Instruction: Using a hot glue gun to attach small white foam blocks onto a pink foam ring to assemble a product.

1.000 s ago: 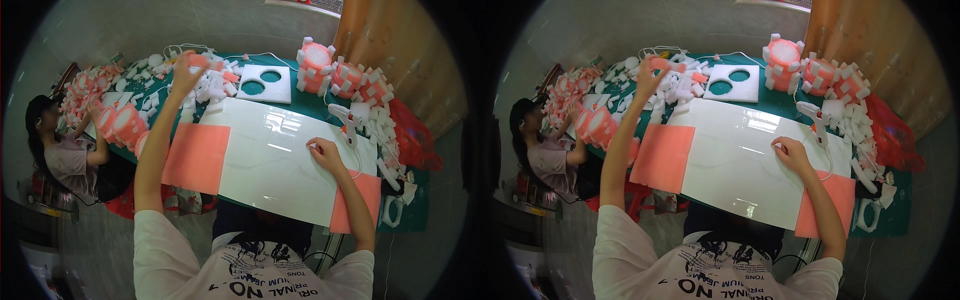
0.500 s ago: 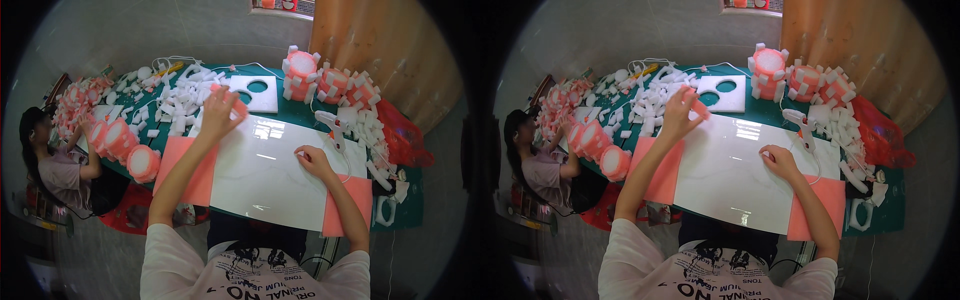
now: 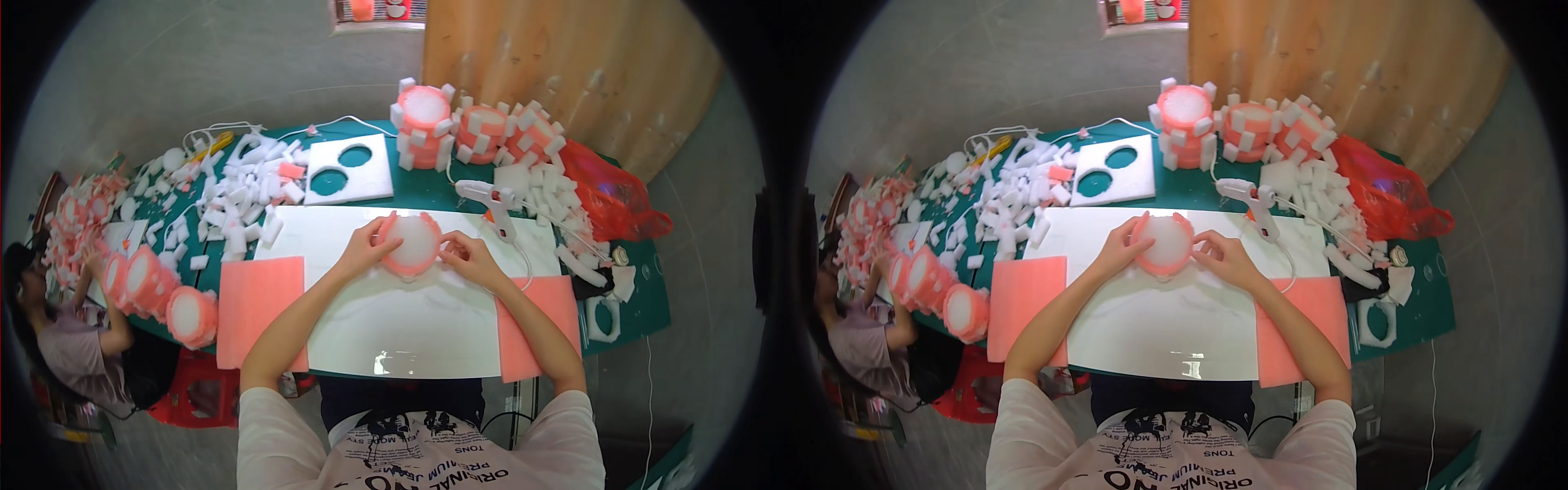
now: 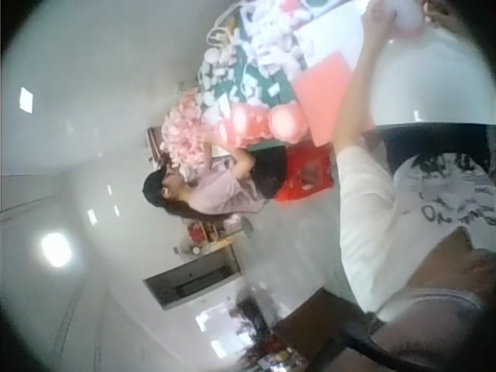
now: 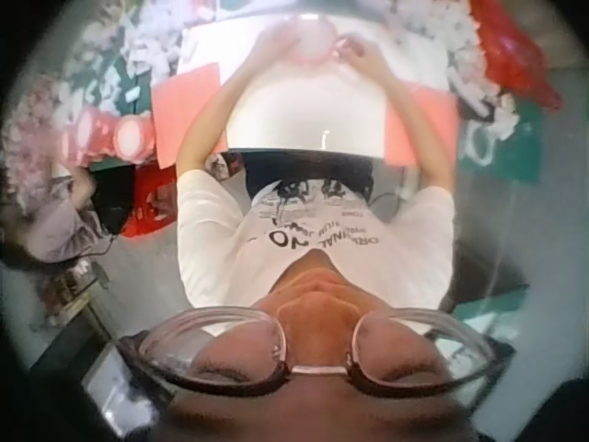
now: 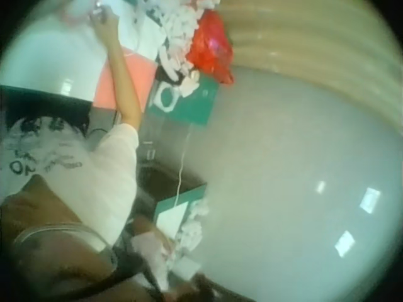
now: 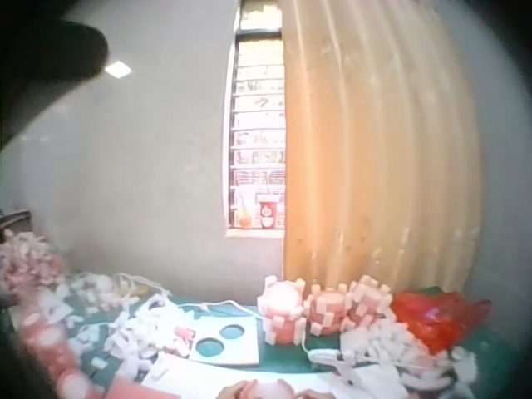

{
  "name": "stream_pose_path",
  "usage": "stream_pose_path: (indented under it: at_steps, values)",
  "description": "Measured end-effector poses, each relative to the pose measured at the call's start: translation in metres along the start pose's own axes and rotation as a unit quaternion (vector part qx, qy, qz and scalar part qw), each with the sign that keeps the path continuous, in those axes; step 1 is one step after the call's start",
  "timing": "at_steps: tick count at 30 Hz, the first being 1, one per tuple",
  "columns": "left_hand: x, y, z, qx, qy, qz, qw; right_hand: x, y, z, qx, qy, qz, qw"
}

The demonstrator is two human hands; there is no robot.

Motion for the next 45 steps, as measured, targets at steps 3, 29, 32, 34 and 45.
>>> stream_pose_path:
  at_steps: [3,29,32,34,45]
  values:
    - [0.001,0.002,-0.001,0.003,0.002,-0.019,1.000,-0.017,-0.002,-0.002,-0.005,-0.016,-0.029,0.999]
    - [0.008,-0.029,-0.007,0.170,0.043,0.056,0.983,-0.006,-0.108,-0.023,0.401,0.061,-0.331,0.852]
    - [0.010,-0.025,-0.006,0.162,0.052,0.063,0.983,0.002,-0.114,-0.023,0.418,0.037,-0.327,0.847]
    - [0.013,-0.024,-0.008,0.152,0.081,0.100,0.980,0.003,-0.117,-0.021,0.421,0.018,-0.309,0.853]
    - [-0.015,-0.025,-0.001,0.129,-0.079,-0.081,0.985,0.009,-0.107,-0.006,0.309,0.057,-0.196,0.929]
Point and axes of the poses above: each hand's wrist, its own z-axis towards the middle knuckle, its own y-axis out of the palm, x = y × z, the point moved 9 cm from there along z, towards the middle knuckle, and after that the axes turned 11 degrees about z, right-handed, at the moved point
